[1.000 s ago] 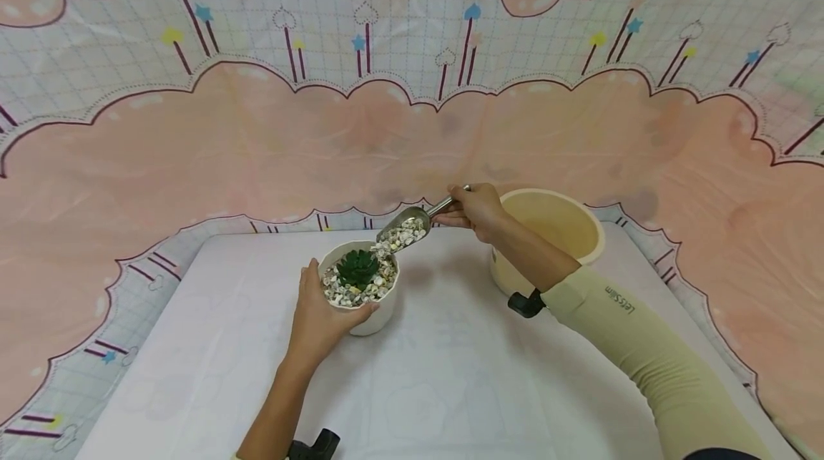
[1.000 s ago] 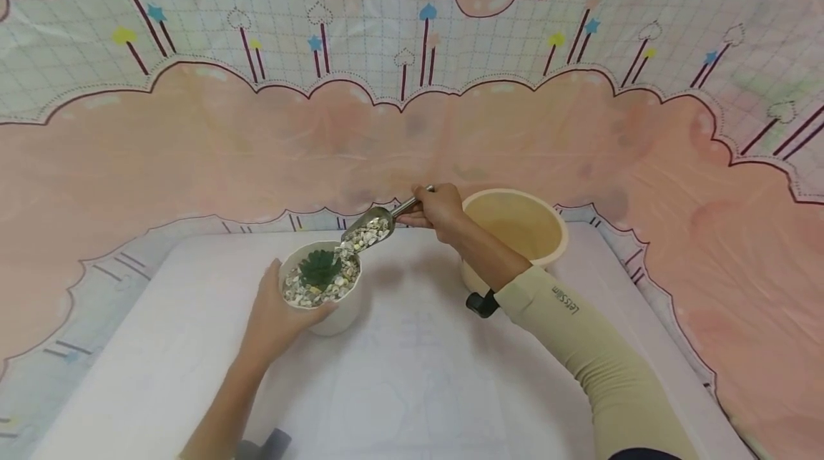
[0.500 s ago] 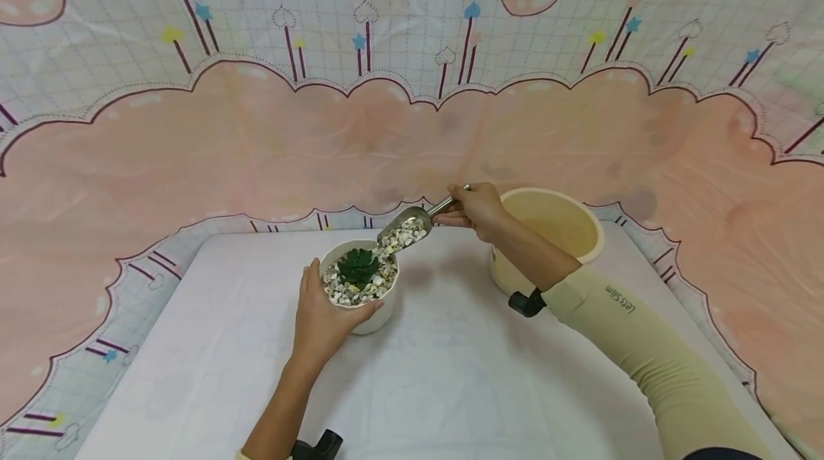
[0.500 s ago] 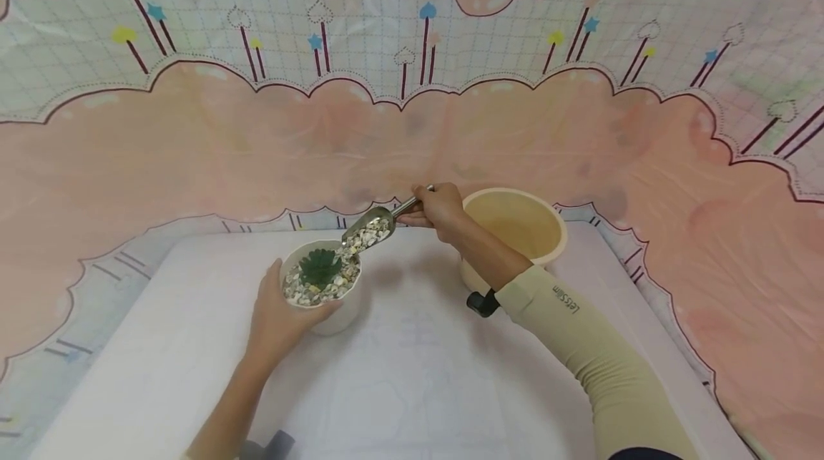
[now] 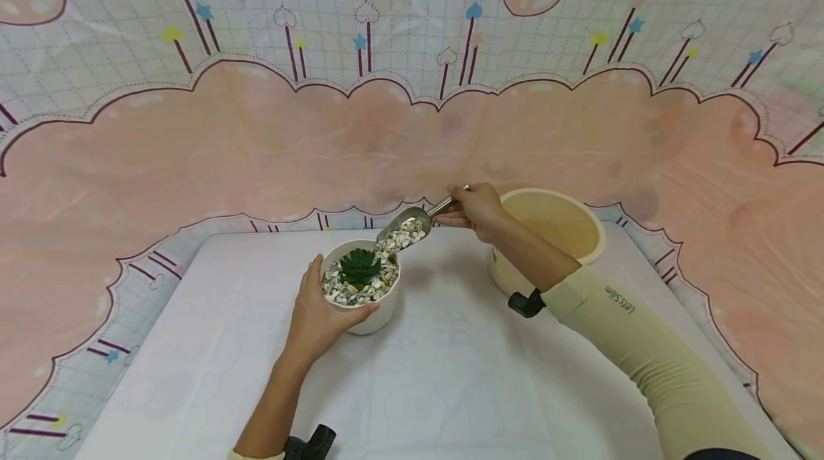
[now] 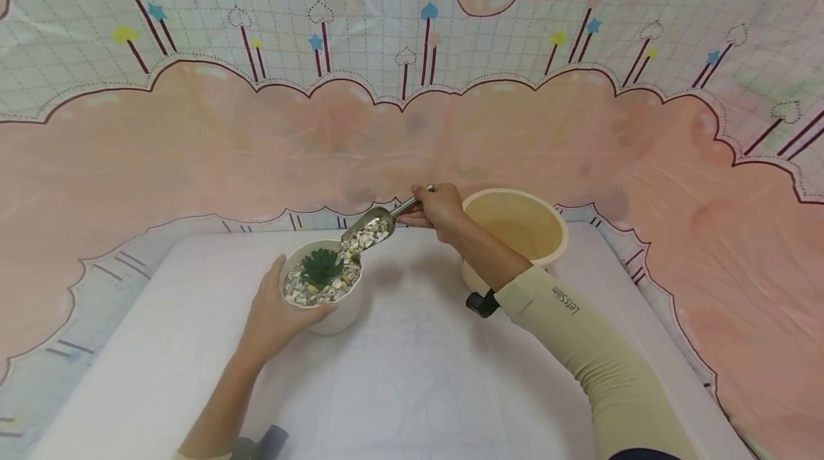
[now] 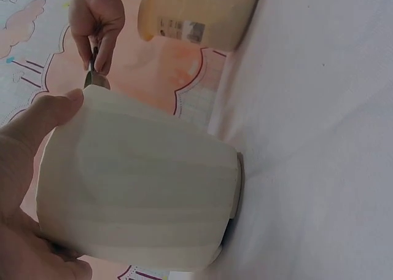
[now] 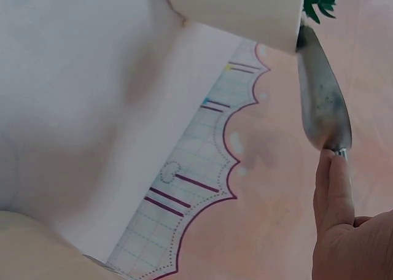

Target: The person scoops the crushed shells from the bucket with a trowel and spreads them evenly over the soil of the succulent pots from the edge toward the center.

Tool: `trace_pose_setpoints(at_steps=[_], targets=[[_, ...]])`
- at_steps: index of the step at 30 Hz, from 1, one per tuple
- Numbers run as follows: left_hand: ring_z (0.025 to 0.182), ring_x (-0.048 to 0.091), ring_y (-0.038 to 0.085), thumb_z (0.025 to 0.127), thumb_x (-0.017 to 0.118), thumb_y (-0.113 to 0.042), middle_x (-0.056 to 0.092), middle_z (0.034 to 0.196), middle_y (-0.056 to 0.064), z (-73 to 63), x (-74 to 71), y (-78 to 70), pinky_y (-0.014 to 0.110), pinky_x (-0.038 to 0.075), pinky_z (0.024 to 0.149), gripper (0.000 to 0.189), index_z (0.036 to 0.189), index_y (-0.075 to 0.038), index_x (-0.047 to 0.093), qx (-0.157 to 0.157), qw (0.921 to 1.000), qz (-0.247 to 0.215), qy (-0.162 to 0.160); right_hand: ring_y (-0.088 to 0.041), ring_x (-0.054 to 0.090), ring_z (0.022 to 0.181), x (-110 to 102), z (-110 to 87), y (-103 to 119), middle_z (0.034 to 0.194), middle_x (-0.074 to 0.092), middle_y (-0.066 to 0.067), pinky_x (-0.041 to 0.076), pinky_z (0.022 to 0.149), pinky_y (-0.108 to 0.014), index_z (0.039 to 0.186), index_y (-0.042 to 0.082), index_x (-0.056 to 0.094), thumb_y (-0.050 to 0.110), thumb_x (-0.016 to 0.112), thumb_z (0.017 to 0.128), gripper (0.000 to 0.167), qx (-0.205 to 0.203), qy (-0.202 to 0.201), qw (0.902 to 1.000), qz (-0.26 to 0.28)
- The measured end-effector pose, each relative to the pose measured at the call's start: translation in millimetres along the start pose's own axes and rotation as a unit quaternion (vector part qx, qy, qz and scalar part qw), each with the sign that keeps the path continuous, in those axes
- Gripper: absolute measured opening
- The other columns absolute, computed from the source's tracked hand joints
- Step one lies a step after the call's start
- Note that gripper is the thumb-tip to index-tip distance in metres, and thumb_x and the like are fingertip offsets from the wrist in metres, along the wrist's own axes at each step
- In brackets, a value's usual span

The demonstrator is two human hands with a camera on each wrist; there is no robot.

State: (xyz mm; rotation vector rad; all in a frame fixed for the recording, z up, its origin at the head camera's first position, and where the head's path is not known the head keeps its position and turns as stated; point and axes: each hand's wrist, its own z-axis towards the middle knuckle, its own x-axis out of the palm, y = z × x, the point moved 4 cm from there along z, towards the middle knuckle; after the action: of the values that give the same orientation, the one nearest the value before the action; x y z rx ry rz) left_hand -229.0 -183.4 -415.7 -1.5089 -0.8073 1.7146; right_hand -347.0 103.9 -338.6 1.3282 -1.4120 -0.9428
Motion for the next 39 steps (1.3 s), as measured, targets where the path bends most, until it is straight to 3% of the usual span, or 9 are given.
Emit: trace_pose_setpoints(at_steps=[10, 18, 23, 28, 32, 35, 39], targets=[[0.147, 0.034, 0.047, 0.075, 0.096, -0.033, 0.032, 0.160, 0.029, 3.3, -1.9, 4.1, 0.066, 0.033, 0.116, 0.126, 0.165, 0.003, 0.015, 0.004, 0.9997, -0.005, 0.022, -0.022, 0.077, 0.068, 0.6, -0.2, 0.9, 0.085, 0.071, -0.020, 0.061, 0.077, -0.031, 0.127, -0.016, 0.052, 0.020, 0.048, 0.114, 0.038, -0.006, 0.000, 1.0000, 0.001], [0.152, 0.026, 0.046, 0.077, 0.095, -0.032, 0.023, 0.166, 0.029, -1.0, -1.0, 3.4, 0.065, 0.027, 0.119, 0.128, 0.166, 0.002, 0.010, -0.008, 0.9993, -0.024, 0.028, -0.023, 0.078, 0.071, 1.1, -1.6, -1.2, 0.086, 0.071, -0.021, 0.061, 0.078, -0.033, 0.124, -0.015, 0.054, 0.019, 0.048, 0.115, 0.035, -0.006, 0.002, 1.0000, 0.001], [0.155, 0.021, 0.043, 0.076, 0.097, -0.029, 0.019, 0.168, 0.028, -10.4, 6.5, -0.5, 0.063, 0.024, 0.121, 0.131, 0.166, 0.002, 0.007, -0.017, 0.9978, -0.060, -0.024, -0.022, 0.078, 0.069, 1.5, -2.1, -1.3, 0.087, 0.071, -0.021, 0.061, 0.076, -0.032, 0.128, -0.016, 0.051, 0.019, 0.048, 0.114, 0.038, -0.003, -0.003, 1.0000, 0.004], [0.152, 0.027, 0.042, 0.071, 0.100, -0.026, 0.027, 0.164, 0.028, -17.3, 17.7, -4.6, 0.062, 0.027, 0.120, 0.130, 0.164, 0.005, 0.014, 0.009, 0.9922, -0.071, -0.102, -0.021, 0.077, 0.067, 1.6, -2.1, -0.2, 0.087, 0.071, -0.021, 0.062, 0.073, -0.030, 0.133, -0.018, 0.048, 0.020, 0.049, 0.114, 0.043, -0.006, -0.005, 1.0000, 0.005], [0.149, 0.035, 0.041, 0.070, 0.101, -0.025, 0.036, 0.159, 0.026, -17.3, 20.1, -2.4, 0.062, 0.030, 0.118, 0.125, 0.163, 0.004, 0.022, 0.028, 0.9892, -0.066, -0.128, -0.021, 0.077, 0.068, 1.9, -2.4, -0.1, 0.090, 0.071, -0.023, 0.062, 0.073, -0.030, 0.134, -0.018, 0.048, 0.020, 0.048, 0.115, 0.043, -0.004, -0.002, 1.0000, 0.003], [0.147, 0.037, 0.040, 0.070, 0.101, -0.025, 0.038, 0.159, 0.025, -13.6, 18.0, 1.7, 0.060, 0.032, 0.118, 0.123, 0.163, 0.003, 0.024, 0.032, 0.9908, -0.066, -0.114, -0.022, 0.077, 0.069, 1.2, -2.1, -0.3, 0.091, 0.071, -0.023, 0.062, 0.073, -0.031, 0.130, -0.016, 0.050, 0.020, 0.048, 0.114, 0.039, -0.006, -0.003, 1.0000, 0.003], [0.147, 0.039, 0.037, 0.072, 0.099, -0.026, 0.039, 0.160, 0.021, -7.5, 12.9, 6.6, 0.059, 0.034, 0.117, 0.120, 0.163, 0.000, 0.025, 0.029, 0.9946, -0.075, -0.066, -0.022, 0.078, 0.069, 0.6, -2.2, -0.1, 0.090, 0.071, -0.023, 0.062, 0.074, -0.031, 0.122, -0.013, 0.054, 0.019, 0.049, 0.114, 0.033, -0.008, -0.006, 0.9999, 0.006]])
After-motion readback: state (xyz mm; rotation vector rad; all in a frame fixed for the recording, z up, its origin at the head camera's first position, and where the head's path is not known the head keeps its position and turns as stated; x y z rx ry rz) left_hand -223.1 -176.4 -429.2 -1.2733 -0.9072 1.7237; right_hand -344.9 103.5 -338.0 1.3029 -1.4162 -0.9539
